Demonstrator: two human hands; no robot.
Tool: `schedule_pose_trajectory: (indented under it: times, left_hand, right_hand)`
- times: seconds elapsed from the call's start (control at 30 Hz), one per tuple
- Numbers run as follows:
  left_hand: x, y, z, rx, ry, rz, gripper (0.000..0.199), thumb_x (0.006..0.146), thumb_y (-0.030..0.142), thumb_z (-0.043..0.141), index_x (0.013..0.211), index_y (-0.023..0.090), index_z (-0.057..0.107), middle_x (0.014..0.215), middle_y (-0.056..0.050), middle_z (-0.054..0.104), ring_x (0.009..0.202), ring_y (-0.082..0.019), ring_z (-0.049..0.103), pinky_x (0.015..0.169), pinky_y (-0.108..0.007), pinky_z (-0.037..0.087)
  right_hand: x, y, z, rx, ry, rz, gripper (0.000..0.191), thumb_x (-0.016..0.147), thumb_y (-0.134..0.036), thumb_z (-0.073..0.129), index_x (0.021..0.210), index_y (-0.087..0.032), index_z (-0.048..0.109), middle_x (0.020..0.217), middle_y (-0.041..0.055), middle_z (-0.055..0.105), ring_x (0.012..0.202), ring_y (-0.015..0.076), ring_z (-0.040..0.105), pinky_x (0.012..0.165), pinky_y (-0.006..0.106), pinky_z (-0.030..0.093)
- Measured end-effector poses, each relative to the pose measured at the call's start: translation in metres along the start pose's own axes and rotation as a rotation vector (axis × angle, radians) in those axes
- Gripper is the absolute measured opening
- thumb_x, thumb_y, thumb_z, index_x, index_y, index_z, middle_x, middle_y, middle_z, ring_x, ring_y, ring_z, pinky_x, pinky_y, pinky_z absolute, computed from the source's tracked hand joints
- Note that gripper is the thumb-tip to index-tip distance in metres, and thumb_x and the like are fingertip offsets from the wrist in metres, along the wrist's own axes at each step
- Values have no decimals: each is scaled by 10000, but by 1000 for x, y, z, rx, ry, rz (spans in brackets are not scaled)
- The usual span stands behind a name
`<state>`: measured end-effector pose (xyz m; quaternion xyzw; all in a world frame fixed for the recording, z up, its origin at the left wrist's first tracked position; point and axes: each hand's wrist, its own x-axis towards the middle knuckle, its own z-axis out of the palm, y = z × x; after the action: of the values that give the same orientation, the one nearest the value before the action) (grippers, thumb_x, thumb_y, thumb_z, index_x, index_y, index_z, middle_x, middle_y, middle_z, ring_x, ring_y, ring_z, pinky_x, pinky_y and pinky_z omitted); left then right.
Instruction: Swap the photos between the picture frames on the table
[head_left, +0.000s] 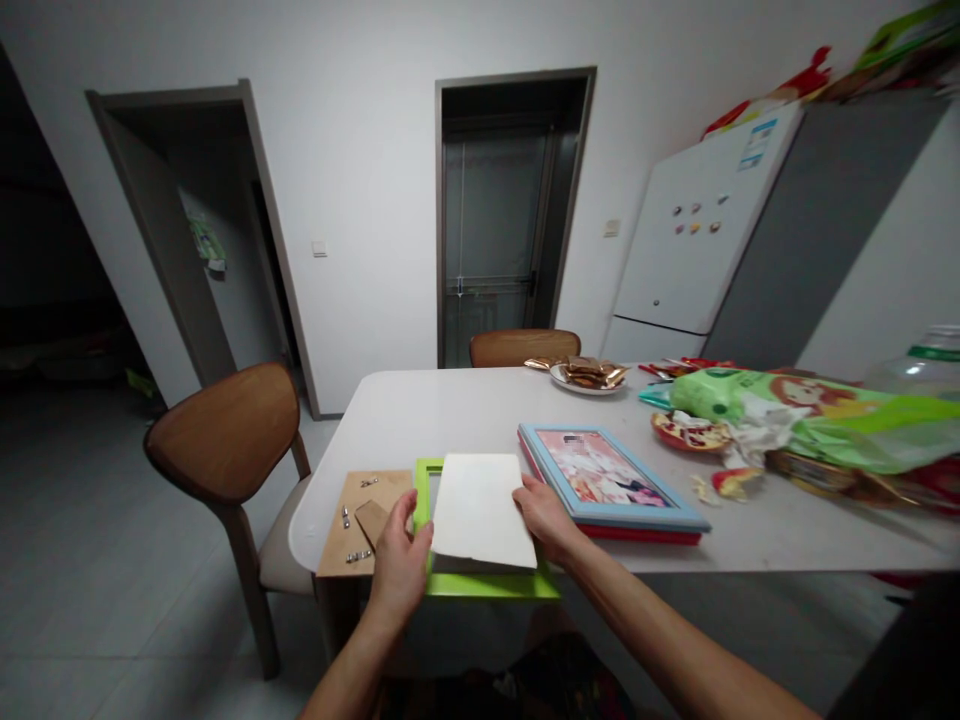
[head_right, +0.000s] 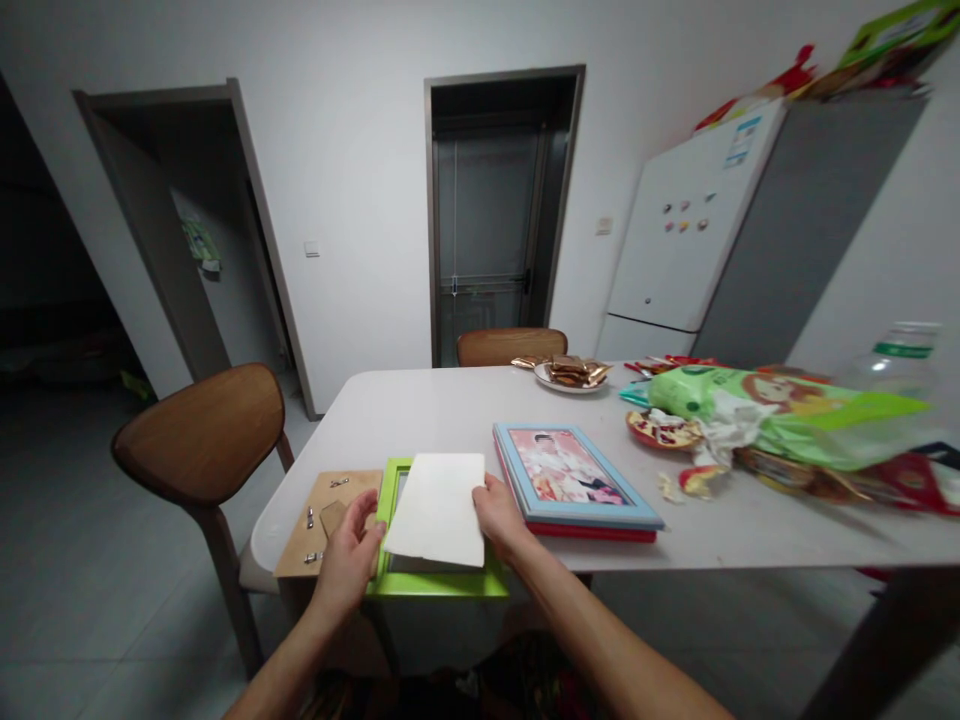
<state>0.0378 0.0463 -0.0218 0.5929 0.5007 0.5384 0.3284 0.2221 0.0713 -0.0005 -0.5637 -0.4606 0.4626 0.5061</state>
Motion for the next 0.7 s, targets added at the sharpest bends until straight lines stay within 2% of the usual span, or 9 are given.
schedule_pose_trajectory:
  times: [0.13,0.27,0.5,0.6,0.7]
  left_hand:
    - [-9,-2,-4,353,-152,101,385,702,200,483,1084,154,503,1149,-107,539,1096,-220,466,945,-389,338]
    - [-16,2,-1,537,-272,170,398,698,225,500,1090,156,507,1178,-114,521,1119,-243,443,961,-420,313]
    - [-17,1,-1,638,-317,248,337,728,218,489,1058,172,529,1184,-120,518,1126,-240,441,960,-455,302]
    - [-17,1,-2,677,-356,266,327,724,206,501,1047,168,535,1196,-119,508,1139,-240,427,970,-461,284]
    - [-17,3,-3,706,-385,263,302,731,203,497,1028,170,544,1194,-120,510,1140,-243,425,970,-458,282]
  right_hand:
    - [5,10,-4,-162,-4,-3,418,625,-87,333,981,-102,552,725,54,652,600,139,576,491,191,412]
    - [8,9,4,-283,6,-14,397,635,-74,342,949,-84,584,710,55,648,579,128,561,482,175,385]
    - [12,7,10,-386,117,-49,398,654,-81,347,965,-80,596,797,76,654,619,130,563,494,170,371]
    - [16,9,9,-468,111,-78,404,656,-94,356,984,-87,592,844,81,653,647,135,572,531,181,381]
    - [18,9,8,-645,71,-152,369,666,-123,382,963,-83,597,893,107,645,722,154,579,607,202,393]
